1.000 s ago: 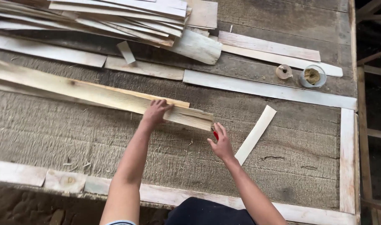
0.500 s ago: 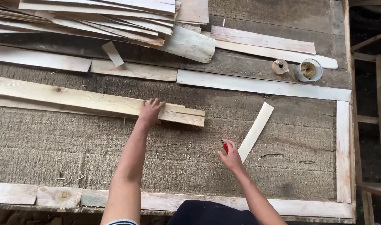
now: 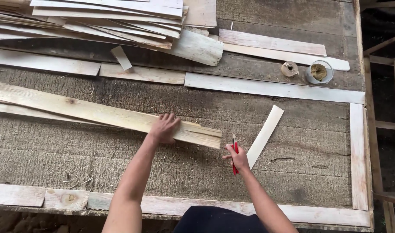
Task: The person uses a utility knife to score and cut several wooden planks on a workbench. They measure and mark the wood, then snap the pieces apart and stack the cut sections.
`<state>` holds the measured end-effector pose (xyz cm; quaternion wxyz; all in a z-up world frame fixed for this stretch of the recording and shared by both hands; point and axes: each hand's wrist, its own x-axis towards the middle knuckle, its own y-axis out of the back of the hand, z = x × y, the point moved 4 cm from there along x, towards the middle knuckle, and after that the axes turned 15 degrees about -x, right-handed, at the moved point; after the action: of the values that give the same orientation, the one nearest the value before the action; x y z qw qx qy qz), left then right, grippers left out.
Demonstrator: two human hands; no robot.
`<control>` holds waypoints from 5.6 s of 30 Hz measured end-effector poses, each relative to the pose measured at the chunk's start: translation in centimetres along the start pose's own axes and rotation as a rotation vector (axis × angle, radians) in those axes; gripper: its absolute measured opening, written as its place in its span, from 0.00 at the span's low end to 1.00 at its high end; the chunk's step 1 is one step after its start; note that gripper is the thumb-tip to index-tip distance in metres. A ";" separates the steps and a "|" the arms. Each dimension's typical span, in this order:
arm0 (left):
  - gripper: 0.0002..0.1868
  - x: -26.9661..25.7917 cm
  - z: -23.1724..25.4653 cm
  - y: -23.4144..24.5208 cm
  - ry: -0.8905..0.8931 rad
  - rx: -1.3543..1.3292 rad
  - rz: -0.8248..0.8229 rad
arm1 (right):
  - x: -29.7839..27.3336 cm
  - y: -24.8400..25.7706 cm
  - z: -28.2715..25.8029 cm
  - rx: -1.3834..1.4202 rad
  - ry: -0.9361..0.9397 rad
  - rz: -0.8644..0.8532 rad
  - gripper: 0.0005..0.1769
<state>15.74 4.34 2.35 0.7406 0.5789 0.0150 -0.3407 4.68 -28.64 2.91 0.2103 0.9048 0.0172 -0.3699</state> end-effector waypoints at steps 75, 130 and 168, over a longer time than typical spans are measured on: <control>0.31 19.1 17.1 12.7 -0.008 -2.345 1.240 | 8.3 20.9 22.3 -0.200 -0.159 0.288 0.17; 0.41 18.8 37.9 -10.3 0.441 -0.487 0.263 | 9.8 26.3 17.5 -0.363 0.124 0.064 0.21; 0.30 -0.4 41.5 -19.6 0.470 -0.995 0.642 | -2.0 31.3 32.2 -0.486 -0.140 -0.033 0.12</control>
<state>-10.25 -33.38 -0.38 0.9631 0.2008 0.1593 0.0818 -12.21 -69.53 -4.78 0.4162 0.7994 0.1055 -0.4202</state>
